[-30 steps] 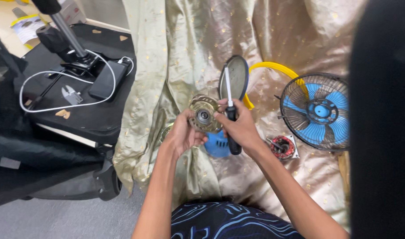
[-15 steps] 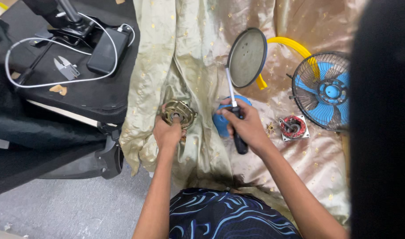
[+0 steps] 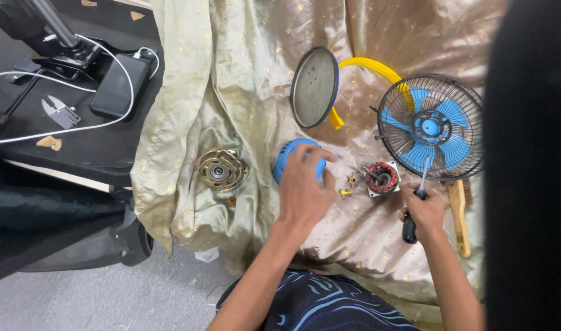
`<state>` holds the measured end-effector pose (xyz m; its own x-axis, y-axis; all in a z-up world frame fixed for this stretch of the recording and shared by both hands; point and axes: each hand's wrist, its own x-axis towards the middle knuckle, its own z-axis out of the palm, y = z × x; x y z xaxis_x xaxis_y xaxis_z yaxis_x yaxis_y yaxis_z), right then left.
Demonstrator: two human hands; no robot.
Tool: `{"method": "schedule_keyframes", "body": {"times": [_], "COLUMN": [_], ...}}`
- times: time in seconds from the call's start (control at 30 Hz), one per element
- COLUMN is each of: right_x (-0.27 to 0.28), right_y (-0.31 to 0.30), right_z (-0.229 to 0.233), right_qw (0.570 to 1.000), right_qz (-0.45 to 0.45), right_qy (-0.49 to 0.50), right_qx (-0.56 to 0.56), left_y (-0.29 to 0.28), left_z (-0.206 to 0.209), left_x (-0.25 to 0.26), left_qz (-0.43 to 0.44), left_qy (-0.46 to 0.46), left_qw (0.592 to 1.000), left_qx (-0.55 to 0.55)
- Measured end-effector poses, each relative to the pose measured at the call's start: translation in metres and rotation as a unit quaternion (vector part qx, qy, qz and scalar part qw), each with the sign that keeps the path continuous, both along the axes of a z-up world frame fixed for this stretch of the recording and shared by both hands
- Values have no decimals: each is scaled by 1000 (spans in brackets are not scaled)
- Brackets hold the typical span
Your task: The person disassembles an electric fan motor using a screwdriver, removing screws and separating the motor housing into two halves. They then use a brush to clean the interior of one half.
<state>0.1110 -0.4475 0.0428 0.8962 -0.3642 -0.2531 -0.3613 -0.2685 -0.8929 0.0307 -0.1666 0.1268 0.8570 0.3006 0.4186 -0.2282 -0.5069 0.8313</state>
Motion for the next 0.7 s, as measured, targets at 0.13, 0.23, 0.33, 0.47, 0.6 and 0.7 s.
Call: {"method": "schedule_keyframes", "body": {"times": [0.13, 0.23, 0.33, 0.47, 0.6, 0.7], "right_x": [2, 0, -7, -9, -5, 5], "right_y": [-6, -3, -3, -17, -36, -45], "right_z": [-17, -16, -10, -7, -17, -26], "right_qw": [999, 999, 995, 986, 987, 990], "right_qz": [18, 40, 99, 123, 128, 137], "right_qy": [35, 14, -2, 26, 9, -4], "right_qx": [17, -6, 32, 113, 96, 30], "left_y": [-54, -88, -115, -134, -143, -146], "left_z": [-25, -53, -74, -86, -84, -80], "left_x": [14, 29, 45, 53, 57, 62], "left_qz": [-151, -174, -166, -100, -84, -63], "left_qy": [129, 163, 209, 208, 265, 317], "left_qw": [978, 968, 958, 968, 959, 946], "left_qx": [55, 75, 104, 98, 61, 17]}}
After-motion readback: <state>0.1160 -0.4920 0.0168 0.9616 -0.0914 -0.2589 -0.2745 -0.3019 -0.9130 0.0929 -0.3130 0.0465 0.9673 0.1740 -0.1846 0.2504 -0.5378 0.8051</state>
